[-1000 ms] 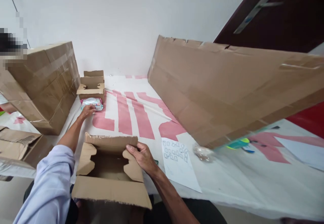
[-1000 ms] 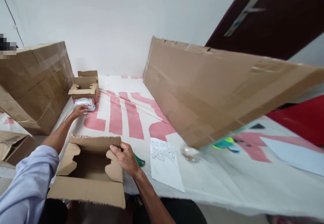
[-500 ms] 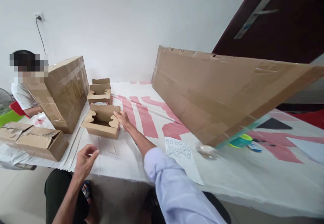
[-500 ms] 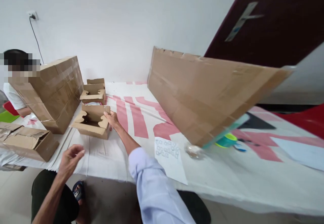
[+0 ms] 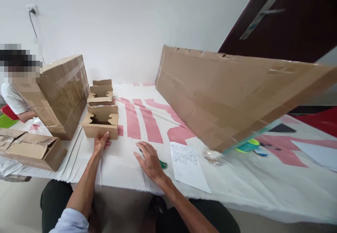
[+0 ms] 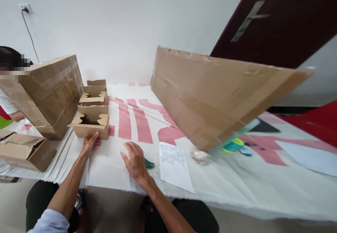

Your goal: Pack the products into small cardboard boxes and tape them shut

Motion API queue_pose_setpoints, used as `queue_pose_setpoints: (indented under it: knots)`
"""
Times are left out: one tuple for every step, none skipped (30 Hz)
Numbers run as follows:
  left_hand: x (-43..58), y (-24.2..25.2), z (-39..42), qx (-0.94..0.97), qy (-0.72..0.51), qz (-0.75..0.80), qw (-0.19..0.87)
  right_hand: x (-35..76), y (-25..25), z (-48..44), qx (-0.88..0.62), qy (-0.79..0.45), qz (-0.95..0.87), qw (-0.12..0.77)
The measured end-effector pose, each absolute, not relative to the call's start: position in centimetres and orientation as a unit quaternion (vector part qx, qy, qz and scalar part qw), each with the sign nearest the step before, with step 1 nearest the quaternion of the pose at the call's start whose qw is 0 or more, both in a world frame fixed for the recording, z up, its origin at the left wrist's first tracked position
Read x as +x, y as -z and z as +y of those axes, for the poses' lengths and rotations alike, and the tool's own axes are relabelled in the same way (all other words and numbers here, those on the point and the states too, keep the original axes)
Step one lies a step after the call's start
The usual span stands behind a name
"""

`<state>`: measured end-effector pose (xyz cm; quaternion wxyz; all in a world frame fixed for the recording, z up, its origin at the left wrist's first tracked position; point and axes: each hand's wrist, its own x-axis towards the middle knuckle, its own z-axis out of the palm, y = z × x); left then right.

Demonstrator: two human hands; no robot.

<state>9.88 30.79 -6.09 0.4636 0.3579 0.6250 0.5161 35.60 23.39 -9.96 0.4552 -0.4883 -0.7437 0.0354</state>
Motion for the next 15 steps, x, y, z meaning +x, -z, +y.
queue_pose_setpoints:
  knots:
    - [9.8,6.2,31.6,0.353,-0.516,0.63,0.461,36.7,11.3,22.4,-0.503,-0.006,-0.744,0.439]
    - [9.6,6.2,32.6,0.35,-0.514,0.635,0.458,37.5,12.5,21.8,-0.513,0.016,-0.746,0.425]
    - [9.4,6.1,33.7,0.348,-0.512,0.639,0.456,38.2,13.4,21.3,-0.521,0.033,-0.747,0.412]
    - [9.2,5.9,34.8,0.347,-0.508,0.644,0.455,38.6,14.2,21.1,-0.525,0.045,-0.748,0.402]
    - [9.0,5.6,36.0,0.347,-0.503,0.648,0.455,38.9,14.7,21.0,-0.528,0.053,-0.75,0.395]
    - [8.7,5.3,37.2,0.348,-0.497,0.652,0.455,39.0,15.0,20.9,-0.531,0.058,-0.75,0.39]
    - [8.5,5.0,38.4,0.349,-0.49,0.657,0.455,39.0,15.2,20.9,-0.535,0.06,-0.749,0.387]
    - [8.4,4.7,39.4,0.35,-0.483,0.661,0.455,38.9,15.2,20.9,-0.538,0.06,-0.747,0.386]
    - [8.2,4.5,40.3,0.351,-0.475,0.667,0.455,38.8,15.2,21.0,-0.541,0.058,-0.745,0.385]
    - [8.1,4.3,41.0,0.352,-0.468,0.672,0.453,38.7,15.1,20.9,-0.544,0.056,-0.744,0.384]
    - [8.0,4.1,41.6,0.354,-0.46,0.677,0.452,38.7,15.0,20.9,-0.545,0.053,-0.744,0.383]
    - [8.0,4.0,42.1,0.357,-0.452,0.682,0.451,38.7,14.9,20.8,-0.546,0.051,-0.744,0.382]
    - [7.9,3.8,42.5,0.361,-0.443,0.686,0.45,38.7,14.8,20.8,-0.547,0.049,-0.743,0.382]
    - [7.9,3.7,42.9,0.367,-0.435,0.69,0.448,38.7,14.8,20.8,-0.547,0.049,-0.743,0.382]
    - [7.9,3.4,43.2,0.373,-0.427,0.693,0.447,38.7,14.8,20.8,-0.548,0.05,-0.742,0.383]
